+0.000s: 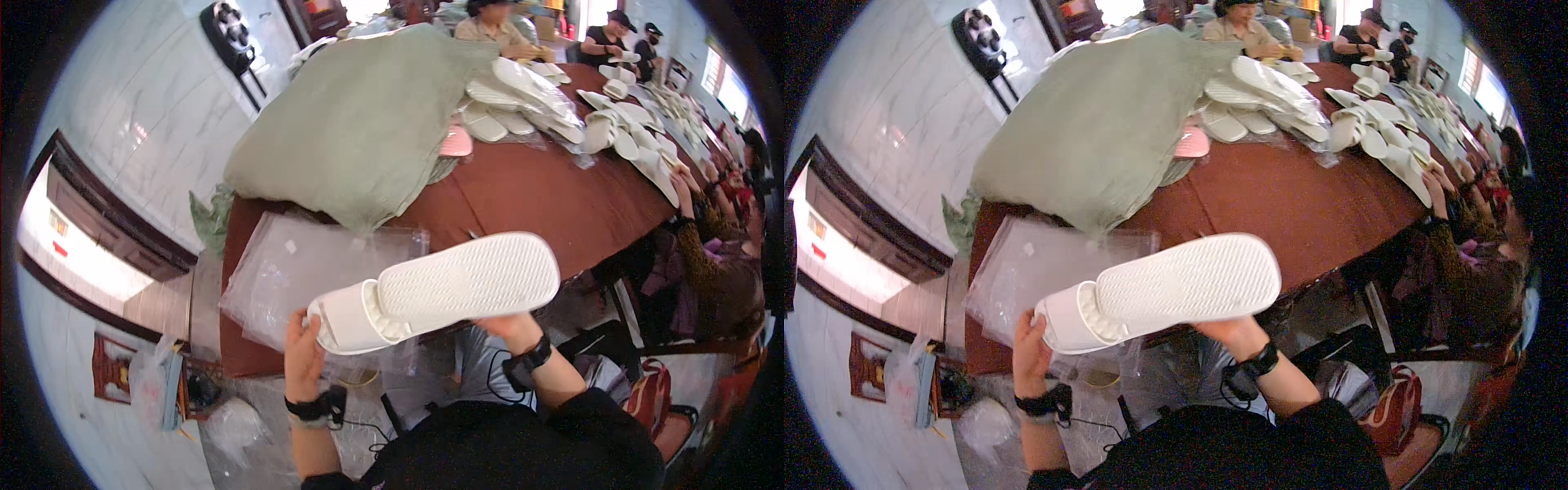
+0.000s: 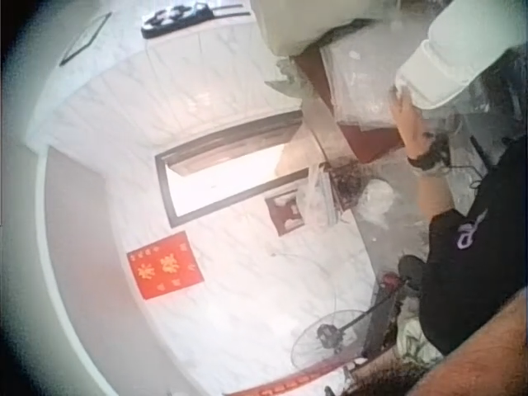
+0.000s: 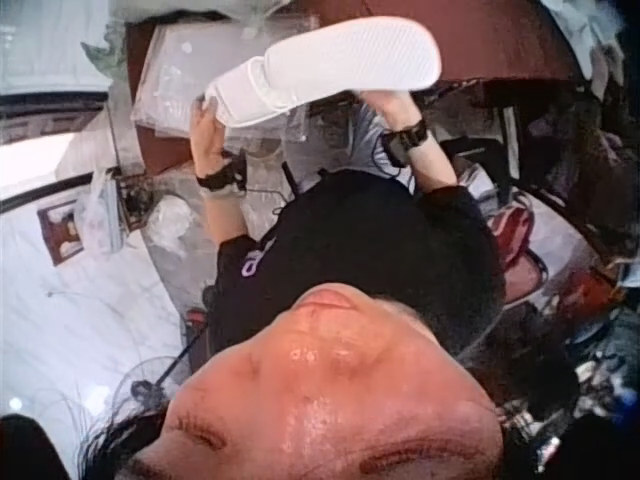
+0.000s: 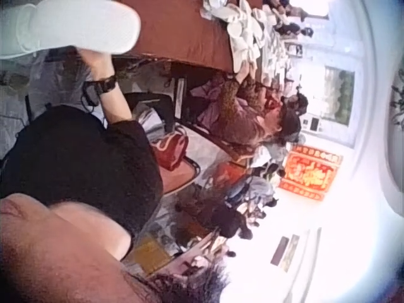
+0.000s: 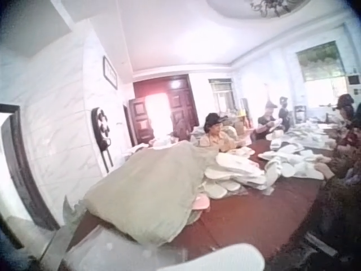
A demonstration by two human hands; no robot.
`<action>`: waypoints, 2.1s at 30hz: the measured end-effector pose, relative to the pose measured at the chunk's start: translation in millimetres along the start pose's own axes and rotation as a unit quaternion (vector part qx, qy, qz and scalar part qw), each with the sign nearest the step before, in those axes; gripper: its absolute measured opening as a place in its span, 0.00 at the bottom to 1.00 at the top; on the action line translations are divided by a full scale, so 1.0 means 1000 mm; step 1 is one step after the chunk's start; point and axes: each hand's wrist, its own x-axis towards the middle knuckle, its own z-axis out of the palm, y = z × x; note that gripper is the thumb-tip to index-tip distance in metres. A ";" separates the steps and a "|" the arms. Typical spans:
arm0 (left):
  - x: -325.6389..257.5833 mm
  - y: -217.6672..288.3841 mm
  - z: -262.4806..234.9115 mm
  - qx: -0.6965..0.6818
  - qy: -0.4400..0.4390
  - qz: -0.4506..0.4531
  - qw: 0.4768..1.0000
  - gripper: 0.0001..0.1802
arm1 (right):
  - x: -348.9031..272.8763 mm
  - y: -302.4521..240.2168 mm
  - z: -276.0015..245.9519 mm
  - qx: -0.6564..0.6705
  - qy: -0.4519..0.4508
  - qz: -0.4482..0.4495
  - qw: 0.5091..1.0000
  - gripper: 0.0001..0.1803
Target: Pack slippers into plastic bags and trim excess thread or tags.
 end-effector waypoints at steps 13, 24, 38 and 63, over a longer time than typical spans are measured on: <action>-0.037 -0.031 0.073 -0.100 -0.062 -0.020 0.993 0.10 | -0.070 0.016 0.003 -0.578 0.032 -0.051 0.814 0.25; -0.060 -0.014 0.080 -0.119 0.061 -0.170 0.976 0.21 | -0.090 -0.049 0.025 -0.347 -0.006 0.142 0.927 0.43; -0.005 -0.035 0.055 0.663 0.007 0.247 0.706 0.25 | -0.043 -0.287 0.066 -0.233 0.075 -0.304 0.921 0.17; 0.015 -0.065 0.035 0.793 0.026 0.138 0.593 0.29 | 0.300 -0.430 -0.050 -0.921 0.299 -0.229 -0.099 0.19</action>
